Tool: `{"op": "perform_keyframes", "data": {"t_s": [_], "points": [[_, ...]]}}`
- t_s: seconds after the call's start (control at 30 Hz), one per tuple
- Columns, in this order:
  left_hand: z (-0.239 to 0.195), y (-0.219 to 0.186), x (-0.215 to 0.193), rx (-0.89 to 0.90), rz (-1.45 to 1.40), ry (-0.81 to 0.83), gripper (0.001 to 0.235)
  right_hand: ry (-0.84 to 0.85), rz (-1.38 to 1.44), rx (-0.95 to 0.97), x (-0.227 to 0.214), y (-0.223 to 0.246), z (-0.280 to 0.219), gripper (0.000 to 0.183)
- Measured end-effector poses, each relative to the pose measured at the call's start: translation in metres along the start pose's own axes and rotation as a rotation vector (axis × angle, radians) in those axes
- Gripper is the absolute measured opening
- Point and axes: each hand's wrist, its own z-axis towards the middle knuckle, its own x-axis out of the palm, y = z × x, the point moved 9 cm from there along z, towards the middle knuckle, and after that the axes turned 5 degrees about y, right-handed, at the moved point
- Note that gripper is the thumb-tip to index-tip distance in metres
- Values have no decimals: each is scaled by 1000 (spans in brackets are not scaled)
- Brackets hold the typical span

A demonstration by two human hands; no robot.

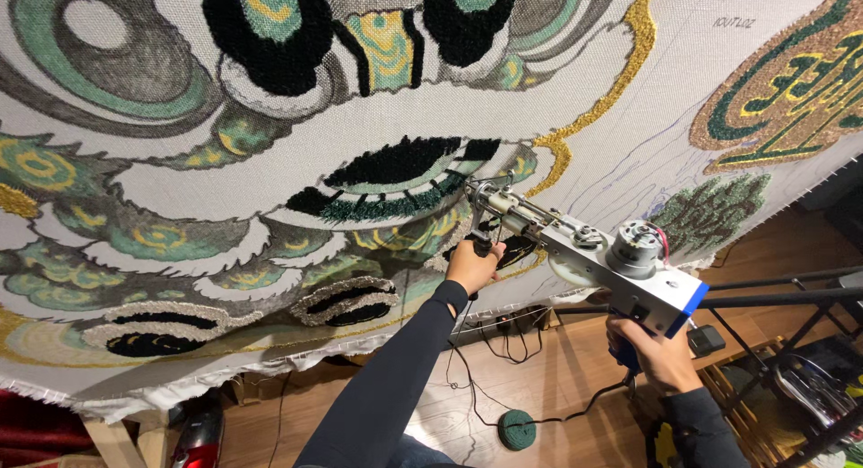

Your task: The person uses a handheld electric tufting gun to apply dark green yarn into a stretched canvas, following a pre-drawn design of a stylized face. The operator guides the tool along the contours of the artwork, filling in specific sections with dense tufts of yarn.

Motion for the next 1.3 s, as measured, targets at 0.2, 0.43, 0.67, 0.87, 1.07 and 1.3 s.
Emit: {"op": "perform_keyframes", "data": {"t_s": [0.2,0.43,0.67,0.87,1.07,1.3], "points": [[6,-4,-24,20,-49,-60,41,2,-188,70,27,19,6,32],[20,-9,-80,58,306,-249,39,68,-619,-498,82,133,5,35],[17,-30,-107,100,446,-276,38,57,-725,-467,95,144,11,43],[16,-33,-110,73,447,-262,40,45,-753,-508,99,147,12,34],[19,-34,-116,145,437,-302,36,52,-733,-464,100,141,19,33],[16,-36,-121,117,469,-313,39,53,-692,-462,107,133,15,47]]}}
